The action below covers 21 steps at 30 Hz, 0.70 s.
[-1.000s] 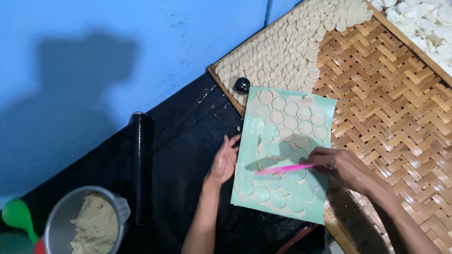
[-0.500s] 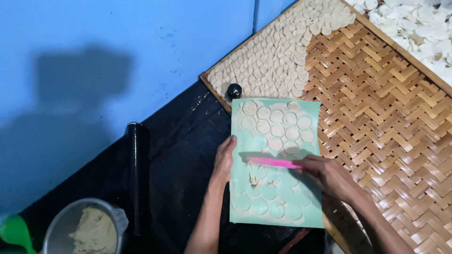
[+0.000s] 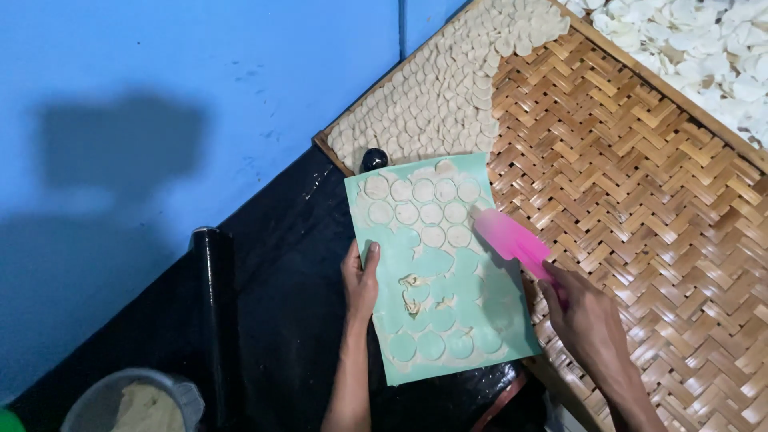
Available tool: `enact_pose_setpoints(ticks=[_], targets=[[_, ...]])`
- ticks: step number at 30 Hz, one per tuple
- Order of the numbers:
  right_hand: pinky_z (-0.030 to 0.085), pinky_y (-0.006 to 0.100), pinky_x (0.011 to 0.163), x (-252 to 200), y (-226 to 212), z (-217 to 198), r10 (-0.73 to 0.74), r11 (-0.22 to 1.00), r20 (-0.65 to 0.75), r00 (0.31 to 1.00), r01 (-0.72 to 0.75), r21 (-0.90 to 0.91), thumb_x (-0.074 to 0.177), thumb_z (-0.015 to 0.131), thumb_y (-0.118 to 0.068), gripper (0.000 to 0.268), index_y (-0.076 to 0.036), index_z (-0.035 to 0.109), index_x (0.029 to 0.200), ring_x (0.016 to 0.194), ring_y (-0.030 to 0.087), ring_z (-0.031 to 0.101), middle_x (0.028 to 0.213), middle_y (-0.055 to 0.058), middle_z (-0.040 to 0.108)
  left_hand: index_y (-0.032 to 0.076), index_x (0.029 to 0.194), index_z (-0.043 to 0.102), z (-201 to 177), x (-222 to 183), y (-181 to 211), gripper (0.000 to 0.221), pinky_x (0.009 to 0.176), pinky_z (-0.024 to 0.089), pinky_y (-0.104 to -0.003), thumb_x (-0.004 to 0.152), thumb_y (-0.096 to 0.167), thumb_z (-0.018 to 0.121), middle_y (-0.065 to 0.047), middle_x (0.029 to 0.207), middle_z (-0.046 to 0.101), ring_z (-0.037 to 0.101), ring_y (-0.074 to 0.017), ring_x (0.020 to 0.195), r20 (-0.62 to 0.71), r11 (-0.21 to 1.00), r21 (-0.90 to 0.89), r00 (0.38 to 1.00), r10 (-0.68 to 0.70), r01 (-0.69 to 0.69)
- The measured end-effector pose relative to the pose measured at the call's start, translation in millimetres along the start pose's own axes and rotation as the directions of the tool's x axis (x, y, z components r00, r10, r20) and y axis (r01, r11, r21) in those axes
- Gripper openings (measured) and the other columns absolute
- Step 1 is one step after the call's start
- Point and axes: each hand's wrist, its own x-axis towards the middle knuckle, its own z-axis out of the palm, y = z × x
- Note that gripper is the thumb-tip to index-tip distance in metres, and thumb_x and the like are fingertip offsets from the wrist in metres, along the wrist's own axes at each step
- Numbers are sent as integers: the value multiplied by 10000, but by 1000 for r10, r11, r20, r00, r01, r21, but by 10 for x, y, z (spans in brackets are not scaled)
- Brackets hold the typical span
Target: Scraping small circles of dough from a template onto a woven tray using a scraper tool.
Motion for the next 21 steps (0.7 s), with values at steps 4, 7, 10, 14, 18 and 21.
enact_pose_setpoints(ticks=[4, 7, 10, 14, 18, 21], targets=[[585, 430, 637, 23, -122, -68, 51, 999, 50, 997, -50, -16, 934, 655, -280, 383, -131, 711, 1282, 662, 303, 730, 949, 142, 753, -50, 1298, 611, 50, 2, 131, 343, 835, 502, -264, 1061, 193, 559, -73, 1110, 713, 627, -109, 971, 1, 1000, 25, 1000, -2, 2], [579, 436, 627, 62, -180, -89, 67, 997, 83, 994, -64, -47, 931, 656, -300, 368, -149, 721, 1260, 674, 299, 733, 928, 115, 757, -32, 1299, 608, 53, -1, 143, 344, 827, 509, -260, 1061, 205, 534, -61, 1096, 714, 630, -101, 962, 9, 1000, 16, 1000, -24, 24], [568, 447, 647, 95, -134, -56, 105, 984, 120, 987, -85, -160, 946, 646, -312, 368, -192, 723, 1285, 699, 309, 728, 908, 102, 756, -41, 1268, 625, 41, -18, 105, 324, 815, 506, -265, 1070, 201, 540, -70, 1066, 717, 628, -105, 940, 1, 999, 49, 1000, -14, 14], [602, 432, 659, 196, 99, 59, 103, 992, 203, 974, -87, -87, 946, 635, -335, 375, -182, 723, 1276, 710, 274, 756, 1006, 82, 768, -44, 1244, 628, 54, -16, 136, 314, 804, 501, -265, 1072, 204, 542, -66, 1046, 712, 615, -100, 922, -5, 998, 70, 1000, 8, -8], [623, 421, 755, 268, 338, 218, 78, 994, 250, 965, -94, 52, 964, 619, -322, 356, -164, 733, 1262, 757, 259, 789, 1102, 83, 780, -43, 1228, 635, 69, -1, 150, 310, 783, 489, -262, 1071, 209, 543, -57, 1025, 705, 597, -94, 902, -19, 996, 90, 1000, 0, 2], [636, 411, 763, 255, 344, 220, 66, 995, 236, 970, -82, 58, 936, 657, -326, 371, -172, 739, 1264, 806, 267, 788, 1087, 104, 789, -39, 1225, 629, 74, -12, 139, 307, 792, 491, -257, 1074, 213, 538, -49, 1025, 701, 596, -88, 909, 1, 998, 55, 1000, 7, -7]])
